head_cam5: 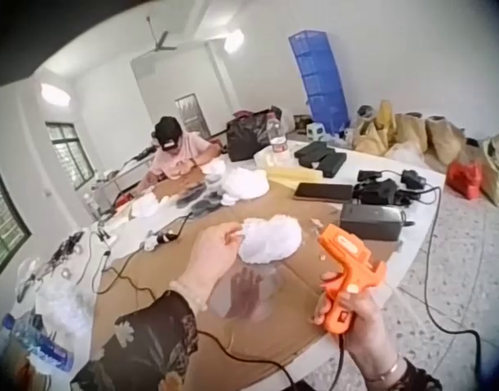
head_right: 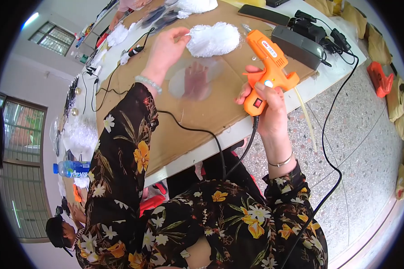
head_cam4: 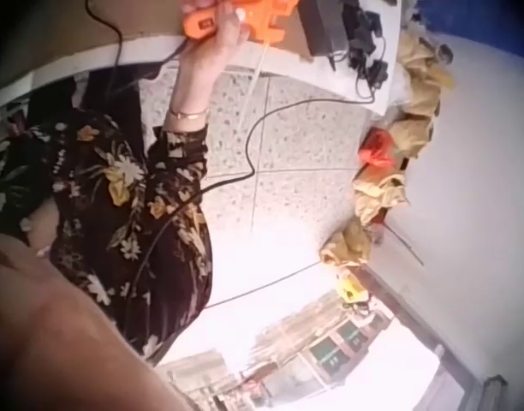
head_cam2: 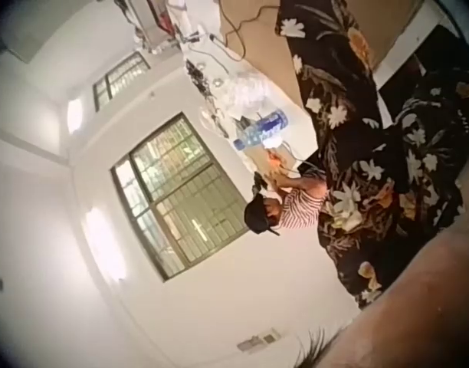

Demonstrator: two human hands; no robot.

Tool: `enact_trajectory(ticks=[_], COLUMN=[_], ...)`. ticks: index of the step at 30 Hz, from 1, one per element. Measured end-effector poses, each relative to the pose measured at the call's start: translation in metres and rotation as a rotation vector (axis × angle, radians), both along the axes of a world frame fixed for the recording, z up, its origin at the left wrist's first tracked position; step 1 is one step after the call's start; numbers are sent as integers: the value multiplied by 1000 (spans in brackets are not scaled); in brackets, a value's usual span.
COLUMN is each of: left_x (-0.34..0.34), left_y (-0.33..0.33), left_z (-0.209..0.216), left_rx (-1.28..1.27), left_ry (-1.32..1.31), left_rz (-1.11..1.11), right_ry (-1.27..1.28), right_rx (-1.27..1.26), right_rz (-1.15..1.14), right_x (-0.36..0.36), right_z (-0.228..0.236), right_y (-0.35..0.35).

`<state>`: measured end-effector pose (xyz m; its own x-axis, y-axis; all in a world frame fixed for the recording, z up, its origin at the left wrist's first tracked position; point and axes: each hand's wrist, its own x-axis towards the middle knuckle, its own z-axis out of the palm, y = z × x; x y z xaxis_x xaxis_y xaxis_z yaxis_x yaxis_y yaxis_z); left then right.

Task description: Use a hot glue gun to assemble parts of a white plush toy on a workbench.

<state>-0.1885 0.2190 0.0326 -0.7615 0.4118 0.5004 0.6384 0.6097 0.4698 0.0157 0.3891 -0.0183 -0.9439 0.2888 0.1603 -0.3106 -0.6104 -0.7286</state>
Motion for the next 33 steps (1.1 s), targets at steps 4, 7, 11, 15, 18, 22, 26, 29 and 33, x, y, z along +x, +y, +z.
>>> enact_trajectory(ticks=[4, 7, 11, 15, 18, 22, 26, 29, 33], left_x=[-12, -25, -34, -42, -53, -33, -6, 24, 74], left_y=[16, 17, 14, 13, 13, 18, 16, -2, -51], left_z=[3, 3, 11, 22, 37, 69, 93, 106, 106], left_rx=[-150, -204, -225, -95, 84, 336, 428, 516, 415], left_ry=[120, 65, -42, 294, 143, 228, 176, 3, -71], left_rz=[50, 103, 108, -2, -29, -92, -212, -372, -158], right_ry=[-36, -49, -49, -42, -46, -56, -54, -39, 12], right_rx=[2, 19, 58, 69, 53, 47, 46, 78, 56], right_rz=[8, 17, 49, 50, 46, 41, 25, 10, 8], right_x=[0, 1, 3, 4, 2, 0, -5, -3, 0], right_z=[3, 3, 3, 2, -3, -2, -3, -3, -5], right_y=[-1, -2, 0, -1, 2, 5, 6, 0, -2])
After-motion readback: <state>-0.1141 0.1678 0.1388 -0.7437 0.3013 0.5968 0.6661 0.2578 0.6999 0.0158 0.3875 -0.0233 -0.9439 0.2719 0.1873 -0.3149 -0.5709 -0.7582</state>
